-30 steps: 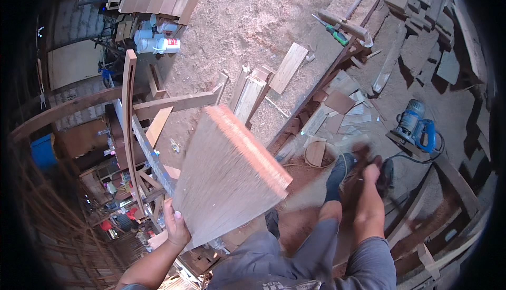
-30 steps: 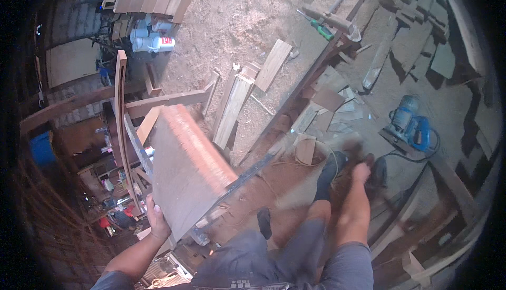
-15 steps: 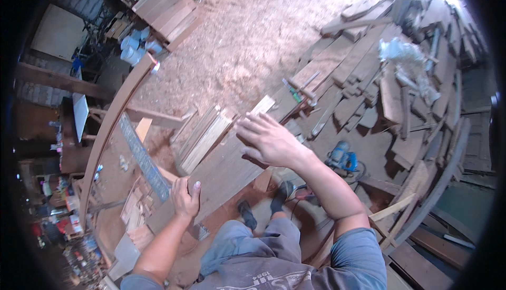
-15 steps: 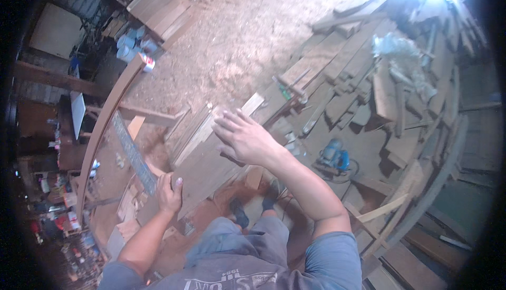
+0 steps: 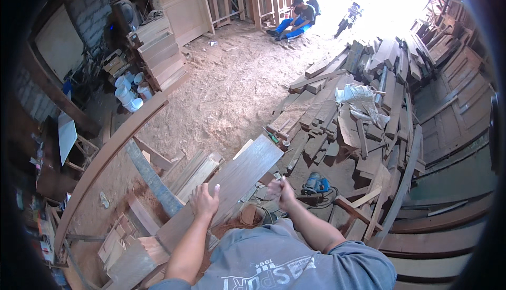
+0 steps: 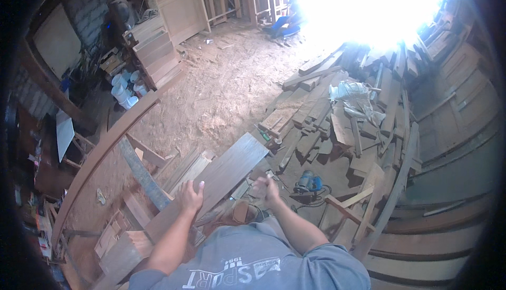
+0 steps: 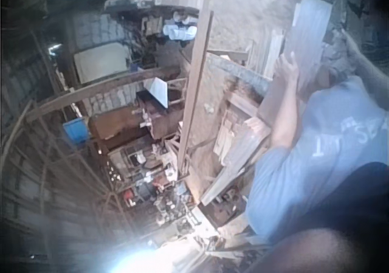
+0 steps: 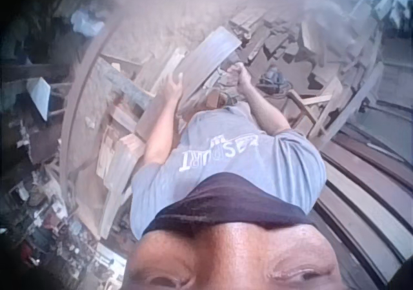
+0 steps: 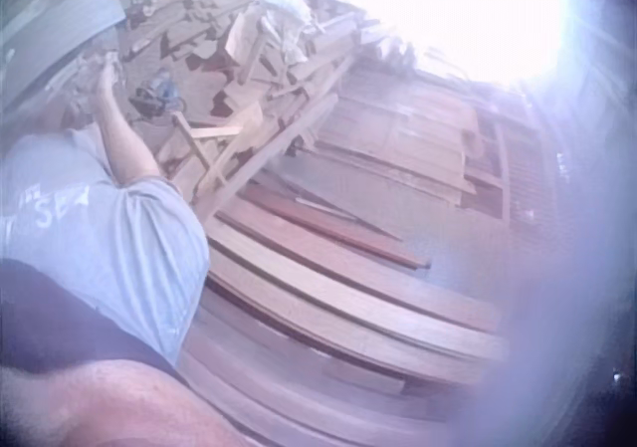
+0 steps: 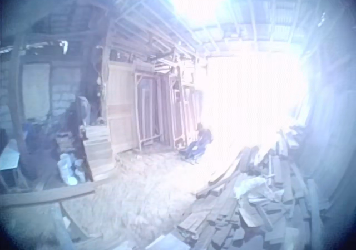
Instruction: The person measures and marks wooden planks, then uses a circular saw to cut them to size. The person repeatedly aligns the pieces and cuts them, handling the wood and saw throughout the process.
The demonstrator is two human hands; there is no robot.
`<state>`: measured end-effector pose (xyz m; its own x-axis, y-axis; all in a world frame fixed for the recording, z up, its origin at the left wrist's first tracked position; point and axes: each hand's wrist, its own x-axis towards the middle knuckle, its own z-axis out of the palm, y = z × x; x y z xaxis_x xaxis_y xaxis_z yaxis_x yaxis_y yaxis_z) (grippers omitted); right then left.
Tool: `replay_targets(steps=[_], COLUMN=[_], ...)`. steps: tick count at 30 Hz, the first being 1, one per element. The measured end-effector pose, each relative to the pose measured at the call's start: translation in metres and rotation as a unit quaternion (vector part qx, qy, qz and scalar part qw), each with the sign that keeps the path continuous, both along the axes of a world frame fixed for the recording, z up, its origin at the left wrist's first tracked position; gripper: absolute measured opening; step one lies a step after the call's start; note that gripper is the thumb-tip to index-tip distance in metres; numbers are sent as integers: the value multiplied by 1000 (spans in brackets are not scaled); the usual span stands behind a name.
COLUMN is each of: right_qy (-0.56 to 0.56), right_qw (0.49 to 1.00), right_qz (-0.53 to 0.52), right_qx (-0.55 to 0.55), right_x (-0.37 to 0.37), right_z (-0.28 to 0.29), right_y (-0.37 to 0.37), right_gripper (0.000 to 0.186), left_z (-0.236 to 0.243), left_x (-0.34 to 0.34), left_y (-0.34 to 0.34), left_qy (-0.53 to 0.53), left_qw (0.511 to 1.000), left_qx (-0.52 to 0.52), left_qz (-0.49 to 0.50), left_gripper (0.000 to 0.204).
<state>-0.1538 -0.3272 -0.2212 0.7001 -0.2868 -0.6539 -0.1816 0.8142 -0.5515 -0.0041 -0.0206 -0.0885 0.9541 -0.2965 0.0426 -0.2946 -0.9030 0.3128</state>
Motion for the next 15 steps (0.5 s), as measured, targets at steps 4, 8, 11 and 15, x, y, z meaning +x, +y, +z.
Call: replay_targets(steps=[4,8,11,15], right_qy=[16,8,11,75], right_qw=[993,992,998,994], right_qz=[113,107,55,25], right_qx=[3,-66,-43,-72], right_x=[-18,20,37,34], right_z=[72,112,100,94], right_y=[105,141,144,150], right_gripper=[68,56,25,27], left_z=[-5,-17,-21,10], left_x=[1,10,13,-13], left_y=[2,36,65,112], left_qy=[5,-8,6,24], left_qw=[1000,999,995,999], left_qx=[8,-36,-76,-14], left_qz=[-15,-34,-60,-38], left_gripper=[59,61,62,65])
